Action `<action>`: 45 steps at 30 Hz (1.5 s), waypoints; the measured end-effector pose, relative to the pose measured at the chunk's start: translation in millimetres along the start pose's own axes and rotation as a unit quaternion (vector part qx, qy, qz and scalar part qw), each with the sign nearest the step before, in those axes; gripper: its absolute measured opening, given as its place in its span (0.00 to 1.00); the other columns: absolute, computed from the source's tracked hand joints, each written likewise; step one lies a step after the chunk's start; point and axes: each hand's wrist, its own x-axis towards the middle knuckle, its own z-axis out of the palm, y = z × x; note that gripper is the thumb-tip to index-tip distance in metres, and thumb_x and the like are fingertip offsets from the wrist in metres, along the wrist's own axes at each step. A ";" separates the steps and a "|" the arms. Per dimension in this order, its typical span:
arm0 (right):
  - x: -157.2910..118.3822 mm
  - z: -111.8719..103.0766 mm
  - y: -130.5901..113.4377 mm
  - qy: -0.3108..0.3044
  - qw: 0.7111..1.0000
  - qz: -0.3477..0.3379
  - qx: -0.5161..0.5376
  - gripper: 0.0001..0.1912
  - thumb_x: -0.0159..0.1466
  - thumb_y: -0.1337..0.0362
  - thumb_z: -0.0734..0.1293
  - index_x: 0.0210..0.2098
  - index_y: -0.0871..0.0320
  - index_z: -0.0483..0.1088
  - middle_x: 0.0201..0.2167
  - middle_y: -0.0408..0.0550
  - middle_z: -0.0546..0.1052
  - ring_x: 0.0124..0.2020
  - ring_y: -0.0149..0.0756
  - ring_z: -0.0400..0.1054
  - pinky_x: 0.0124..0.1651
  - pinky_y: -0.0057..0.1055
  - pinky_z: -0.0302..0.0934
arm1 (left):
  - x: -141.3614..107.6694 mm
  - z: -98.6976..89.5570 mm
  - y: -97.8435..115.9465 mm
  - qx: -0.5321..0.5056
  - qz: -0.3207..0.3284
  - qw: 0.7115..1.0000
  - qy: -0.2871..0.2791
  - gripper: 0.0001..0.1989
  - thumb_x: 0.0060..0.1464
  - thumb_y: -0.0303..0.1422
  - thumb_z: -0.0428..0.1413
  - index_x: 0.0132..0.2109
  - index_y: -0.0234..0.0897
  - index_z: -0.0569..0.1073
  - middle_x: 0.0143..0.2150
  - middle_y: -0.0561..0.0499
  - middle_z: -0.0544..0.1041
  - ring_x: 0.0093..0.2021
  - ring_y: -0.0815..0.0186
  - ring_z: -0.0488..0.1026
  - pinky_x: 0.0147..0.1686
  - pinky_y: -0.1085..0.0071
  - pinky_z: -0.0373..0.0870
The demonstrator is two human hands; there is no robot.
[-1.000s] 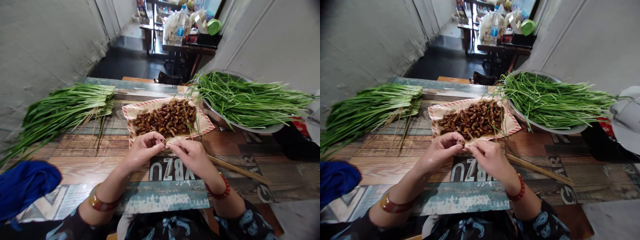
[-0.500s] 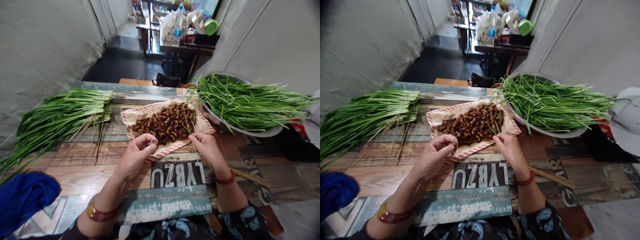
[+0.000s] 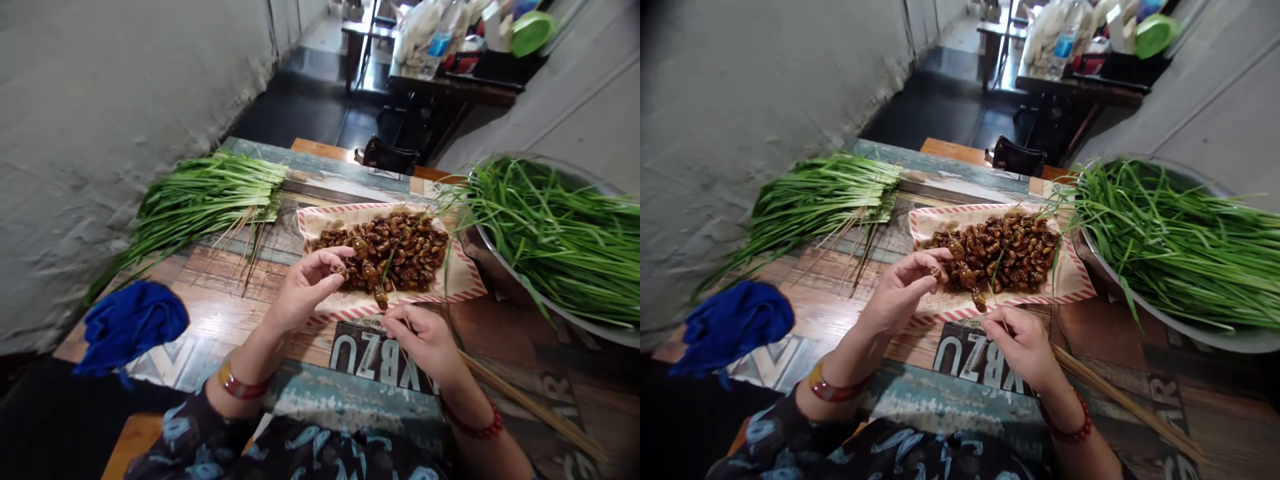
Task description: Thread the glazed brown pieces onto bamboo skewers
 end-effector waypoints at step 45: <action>-5.8 -36.7 37.2 0.115 0.966 0.121 -0.195 0.19 0.65 0.50 0.63 0.31 0.59 0.74 0.22 0.43 0.71 0.24 0.32 0.64 0.28 0.26 0.56 | 2.5 -5.6 -4.0 -0.198 -0.076 0.977 -0.019 0.14 0.47 0.32 0.65 0.43 0.34 0.78 0.31 0.48 0.80 0.32 0.69 0.75 0.32 0.75 0.65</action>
